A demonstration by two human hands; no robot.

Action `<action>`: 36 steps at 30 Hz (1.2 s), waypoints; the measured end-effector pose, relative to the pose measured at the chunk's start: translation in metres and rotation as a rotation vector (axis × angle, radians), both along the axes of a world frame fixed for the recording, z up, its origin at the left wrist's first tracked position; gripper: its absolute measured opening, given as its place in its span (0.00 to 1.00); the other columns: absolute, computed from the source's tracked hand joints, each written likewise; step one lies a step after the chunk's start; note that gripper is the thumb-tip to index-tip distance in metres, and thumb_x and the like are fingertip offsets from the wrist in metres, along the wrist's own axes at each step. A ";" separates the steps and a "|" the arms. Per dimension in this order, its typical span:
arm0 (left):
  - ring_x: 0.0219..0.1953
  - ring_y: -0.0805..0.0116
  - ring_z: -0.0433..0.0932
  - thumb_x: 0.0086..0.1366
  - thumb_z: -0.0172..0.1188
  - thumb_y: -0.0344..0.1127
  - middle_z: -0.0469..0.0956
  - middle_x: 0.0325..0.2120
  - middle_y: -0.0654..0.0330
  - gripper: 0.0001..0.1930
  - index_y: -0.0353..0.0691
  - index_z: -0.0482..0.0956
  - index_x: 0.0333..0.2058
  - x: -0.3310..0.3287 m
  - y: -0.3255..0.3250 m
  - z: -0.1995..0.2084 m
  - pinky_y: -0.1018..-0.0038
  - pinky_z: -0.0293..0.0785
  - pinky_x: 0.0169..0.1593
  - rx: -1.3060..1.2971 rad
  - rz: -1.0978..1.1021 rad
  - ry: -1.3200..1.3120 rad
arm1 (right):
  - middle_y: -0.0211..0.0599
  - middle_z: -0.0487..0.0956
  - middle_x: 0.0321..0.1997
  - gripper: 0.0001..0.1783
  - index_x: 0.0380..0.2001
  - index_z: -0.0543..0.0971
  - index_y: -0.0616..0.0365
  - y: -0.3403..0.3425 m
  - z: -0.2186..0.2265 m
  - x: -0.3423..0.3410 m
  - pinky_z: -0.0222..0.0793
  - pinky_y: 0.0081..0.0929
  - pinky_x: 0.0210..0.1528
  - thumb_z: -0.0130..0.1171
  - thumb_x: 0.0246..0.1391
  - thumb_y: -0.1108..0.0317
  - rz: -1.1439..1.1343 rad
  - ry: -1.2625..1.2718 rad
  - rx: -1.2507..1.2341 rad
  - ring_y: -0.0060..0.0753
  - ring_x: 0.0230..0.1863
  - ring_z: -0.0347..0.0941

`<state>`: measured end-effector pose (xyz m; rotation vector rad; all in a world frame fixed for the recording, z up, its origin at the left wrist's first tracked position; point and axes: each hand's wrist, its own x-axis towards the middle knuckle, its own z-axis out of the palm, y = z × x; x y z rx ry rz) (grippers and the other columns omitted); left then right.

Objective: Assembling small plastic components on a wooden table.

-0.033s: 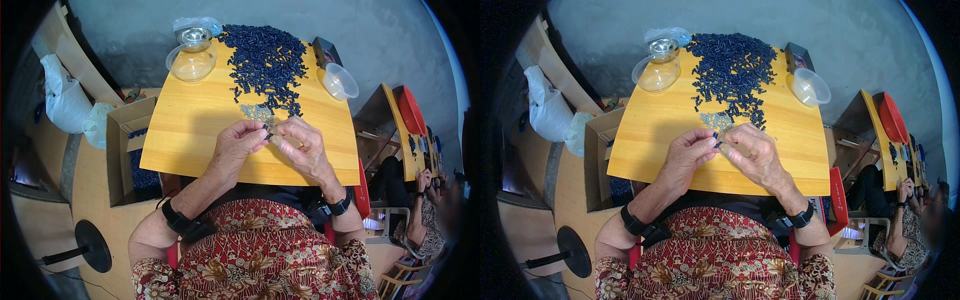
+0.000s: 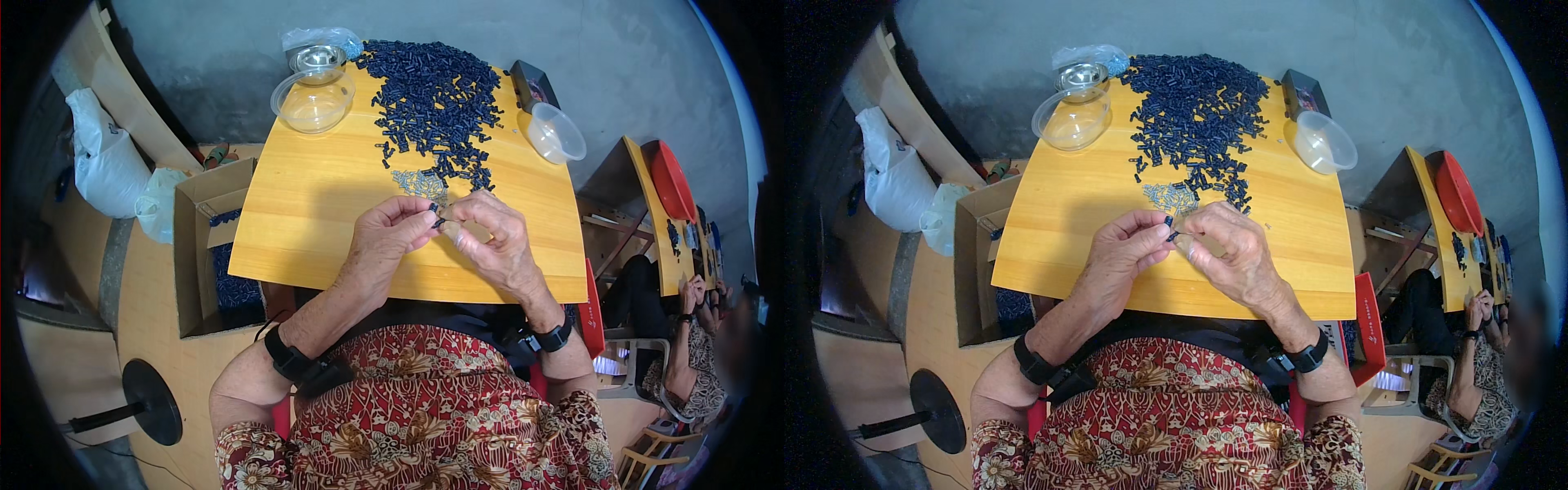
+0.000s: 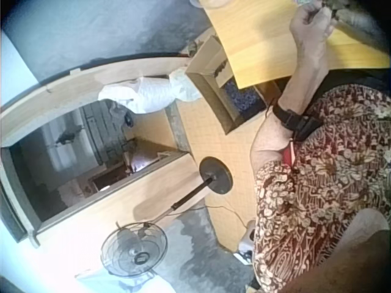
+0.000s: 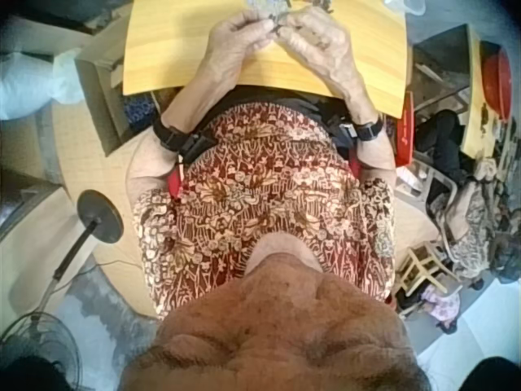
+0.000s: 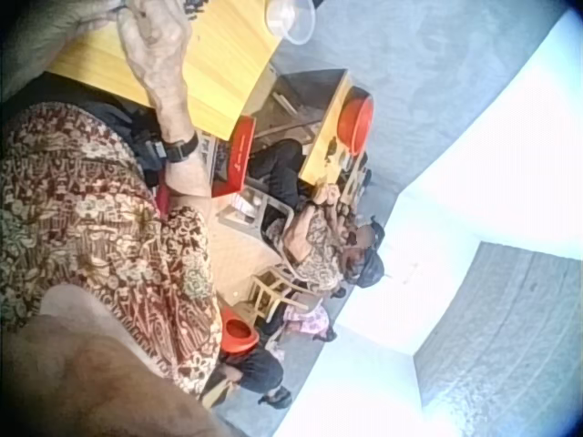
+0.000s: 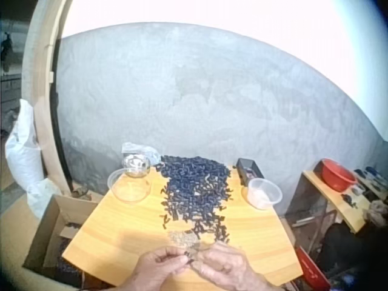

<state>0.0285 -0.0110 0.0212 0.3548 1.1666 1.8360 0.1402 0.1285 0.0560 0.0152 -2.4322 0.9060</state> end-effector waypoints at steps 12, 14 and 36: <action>0.39 0.75 0.77 0.61 0.62 0.33 0.77 0.35 0.65 0.09 0.41 0.76 0.40 0.000 -0.001 0.001 0.82 0.74 0.42 0.024 0.005 -0.005 | 0.40 0.79 0.32 0.05 0.30 0.78 0.62 -0.002 0.002 0.001 0.71 0.29 0.39 0.61 0.46 0.76 -0.046 -0.005 -0.067 0.36 0.35 0.76; 0.39 0.75 0.77 0.61 0.62 0.33 0.77 0.35 0.65 0.10 0.41 0.76 0.40 0.000 -0.001 0.001 0.82 0.74 0.42 0.021 0.008 -0.004 | 0.40 0.79 0.32 0.05 0.30 0.78 0.63 -0.002 0.005 0.001 0.71 0.29 0.40 0.61 0.47 0.76 -0.053 -0.018 -0.082 0.35 0.35 0.76; 0.41 0.76 0.77 0.60 0.61 0.30 0.79 0.35 0.63 0.08 0.40 0.77 0.39 0.005 0.001 -0.004 0.81 0.71 0.45 0.093 -0.026 0.090 | 0.38 0.77 0.26 0.05 0.26 0.76 0.63 0.007 0.001 0.004 0.69 0.28 0.32 0.60 0.42 0.77 -0.169 0.135 0.004 0.35 0.29 0.74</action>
